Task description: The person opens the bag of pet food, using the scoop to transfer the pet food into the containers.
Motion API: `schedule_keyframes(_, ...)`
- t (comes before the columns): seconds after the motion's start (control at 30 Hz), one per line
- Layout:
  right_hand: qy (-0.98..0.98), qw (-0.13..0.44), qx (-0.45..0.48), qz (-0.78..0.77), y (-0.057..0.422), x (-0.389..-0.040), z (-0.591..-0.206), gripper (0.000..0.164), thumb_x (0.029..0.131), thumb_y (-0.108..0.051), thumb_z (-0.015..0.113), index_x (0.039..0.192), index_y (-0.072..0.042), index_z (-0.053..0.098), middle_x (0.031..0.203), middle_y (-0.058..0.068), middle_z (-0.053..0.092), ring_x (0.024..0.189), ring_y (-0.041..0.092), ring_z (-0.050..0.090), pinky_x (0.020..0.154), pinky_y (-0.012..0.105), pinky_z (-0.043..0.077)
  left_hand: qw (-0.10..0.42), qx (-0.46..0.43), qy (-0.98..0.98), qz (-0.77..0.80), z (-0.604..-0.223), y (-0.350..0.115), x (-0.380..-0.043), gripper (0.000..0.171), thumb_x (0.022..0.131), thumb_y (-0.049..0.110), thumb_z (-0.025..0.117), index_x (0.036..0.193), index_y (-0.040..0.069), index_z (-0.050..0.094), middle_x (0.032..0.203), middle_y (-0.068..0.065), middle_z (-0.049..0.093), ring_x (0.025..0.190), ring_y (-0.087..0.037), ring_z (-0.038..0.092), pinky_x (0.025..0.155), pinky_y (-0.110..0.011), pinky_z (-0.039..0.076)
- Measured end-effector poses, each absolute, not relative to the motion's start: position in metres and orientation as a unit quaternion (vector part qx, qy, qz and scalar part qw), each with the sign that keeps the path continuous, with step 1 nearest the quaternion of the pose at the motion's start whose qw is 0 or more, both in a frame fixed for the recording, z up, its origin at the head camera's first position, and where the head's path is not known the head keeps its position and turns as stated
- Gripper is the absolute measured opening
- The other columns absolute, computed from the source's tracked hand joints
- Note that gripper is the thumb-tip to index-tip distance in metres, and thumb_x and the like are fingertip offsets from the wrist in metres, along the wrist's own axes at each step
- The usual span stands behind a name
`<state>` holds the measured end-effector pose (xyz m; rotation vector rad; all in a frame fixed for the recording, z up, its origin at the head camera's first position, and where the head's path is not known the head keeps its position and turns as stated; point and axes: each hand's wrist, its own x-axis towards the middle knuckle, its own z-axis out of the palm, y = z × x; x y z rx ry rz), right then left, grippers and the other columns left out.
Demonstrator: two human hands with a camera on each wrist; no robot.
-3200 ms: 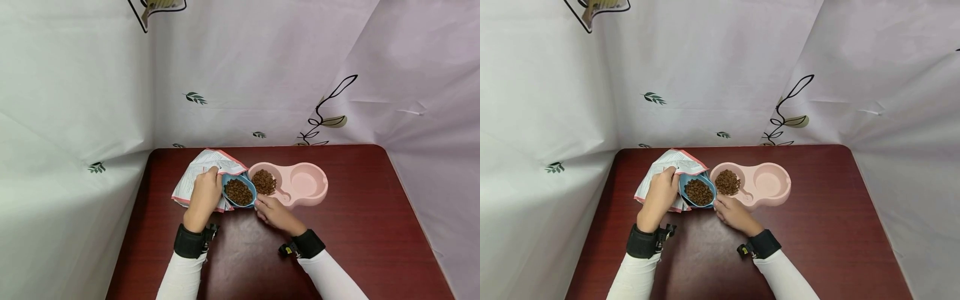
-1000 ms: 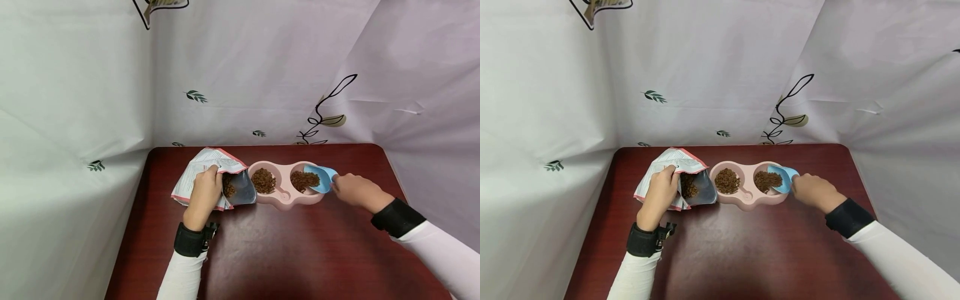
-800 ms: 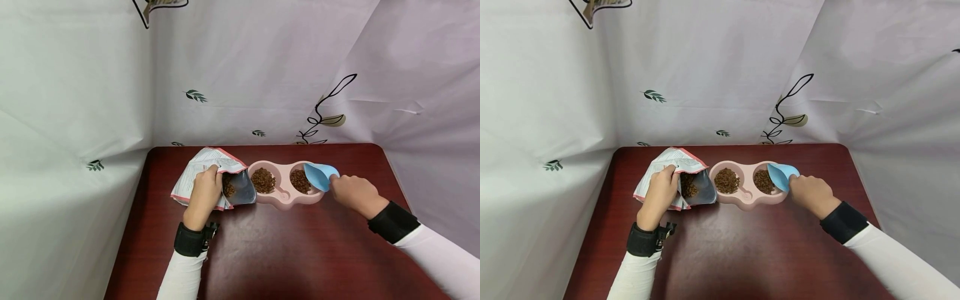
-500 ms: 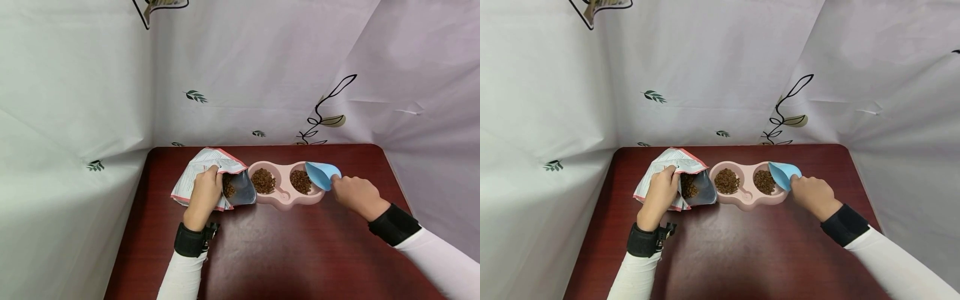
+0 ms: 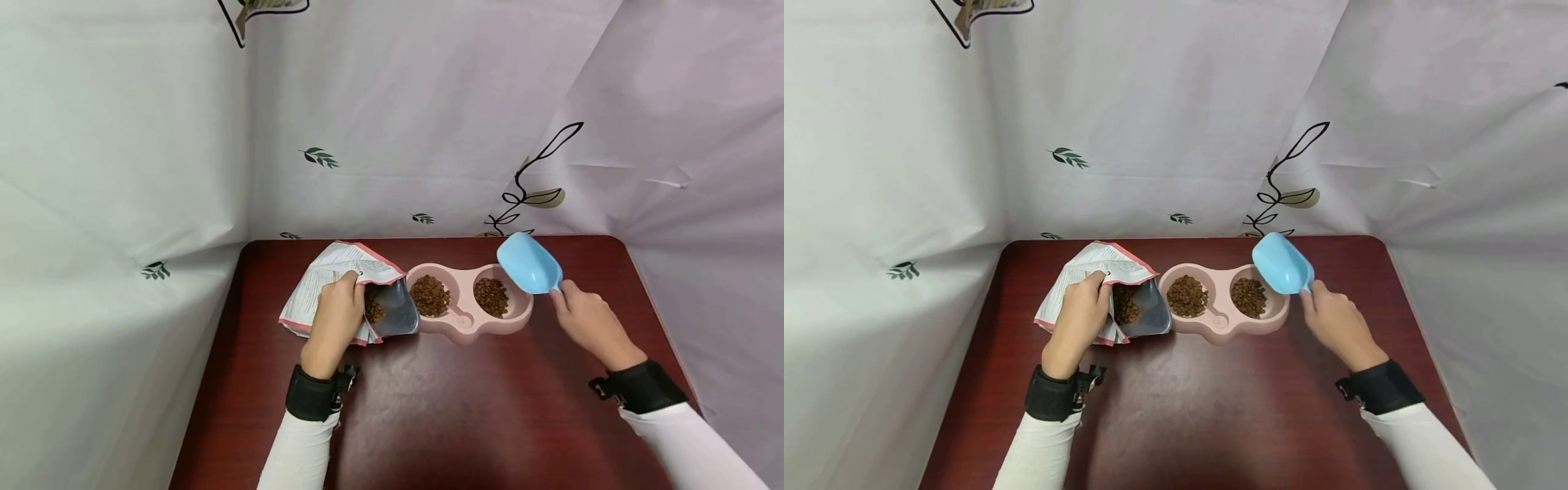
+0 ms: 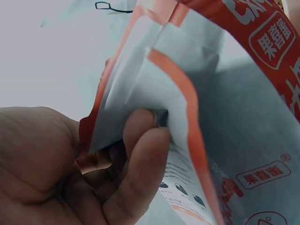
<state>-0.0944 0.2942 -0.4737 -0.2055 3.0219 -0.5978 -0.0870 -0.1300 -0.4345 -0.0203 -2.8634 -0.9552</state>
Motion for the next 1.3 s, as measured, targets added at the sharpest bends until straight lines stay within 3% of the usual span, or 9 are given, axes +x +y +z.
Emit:
schedule_keyframes(0.2, 0.943, 0.0, 0.03, -0.331, 0.311, -0.081, -0.51, 0.042, 0.113, -0.039, 0.033, 0.096, -0.005, 0.052, 0.075, 0.01, 0.056, 0.056, 0.017, 0.048, 0.052, 0.033, 0.039, 0.061, -0.005, -0.946, -0.319, -0.435, -0.13, -0.087, 0.023, 0.106, 0.009, 0.052, 0.084, 0.006, 0.054, 0.061, -0.006, 0.046, 0.053, -0.02, 0.045, 0.052, -0.033, 0.037)
schedule_keyframes(0.33, 0.905, 0.013, 0.086, -0.416, 0.315, -0.074, -0.532, 0.05, 0.112, -0.046, 0.03, 0.106, -0.001, 0.053, 0.078, 0.011, 0.057, 0.054, 0.017, 0.052, 0.047, 0.034, 0.044, 0.059, -0.005, -0.946, -0.319, -0.435, -0.13, -0.087, 0.023, 0.106, 0.01, 0.051, 0.083, 0.007, 0.054, 0.061, -0.005, 0.046, 0.052, -0.019, 0.044, 0.051, -0.032, 0.036)
schedule_keyframes(0.53, 0.853, 0.014, 0.137, -0.504, 0.313, -0.079, -0.565, 0.051, 0.113, -0.042, 0.028, 0.116, 0.003, 0.05, 0.076, 0.0, 0.055, 0.054, 0.014, 0.053, 0.047, 0.034, 0.047, 0.06, -0.004, -0.947, -0.315, -0.435, -0.13, -0.087, 0.02, 0.106, 0.009, 0.053, 0.087, 0.004, 0.058, 0.061, -0.006, 0.048, 0.052, -0.02, 0.045, 0.052, -0.033, 0.037)
schedule_keyframes(0.73, 0.849, 0.025, 0.186, -0.494, 0.31, -0.078, -0.585, 0.05, 0.112, -0.043, 0.027, 0.116, 0.001, 0.05, 0.077, 0.0, 0.054, 0.056, 0.012, 0.052, 0.049, 0.033, 0.048, 0.052, -0.01, -0.948, -0.314, -0.435, -0.13, -0.087, 0.017, 0.107, 0.01, 0.052, 0.098, 0.001, 0.064, 0.061, -0.006, 0.049, 0.05, -0.018, 0.044, 0.051, -0.031, 0.036)
schedule_keyframes(1.07, 0.842, 0.06, 0.158, -0.512, 0.314, -0.074, -0.595, 0.052, 0.113, -0.041, 0.023, 0.117, 0.004, 0.048, 0.078, 0.003, 0.056, 0.055, 0.013, 0.056, 0.053, 0.034, 0.054, 0.054, -0.008, -0.948, -0.314, -0.434, -0.128, -0.087, 0.018, 0.107, 0.011, 0.052, 0.095, 0.002, 0.062, 0.06, -0.004, 0.044, 0.05, -0.018, 0.041, 0.05, -0.03, 0.033)
schedule_keyframes(1.3, 0.827, 0.085, 0.145, -0.536, 0.314, -0.076, -0.594, 0.051, 0.114, -0.038, 0.021, 0.12, 0.006, 0.047, 0.079, 0.001, 0.059, 0.058, 0.013, 0.06, 0.056, 0.034, 0.057, 0.061, -0.009, -0.948, -0.313, -0.434, -0.129, -0.088, 0.024, 0.106, 0.012, 0.053, 0.084, 0.004, 0.056, 0.06, -0.001, 0.037, 0.051, -0.018, 0.038, 0.051, -0.031, 0.032)
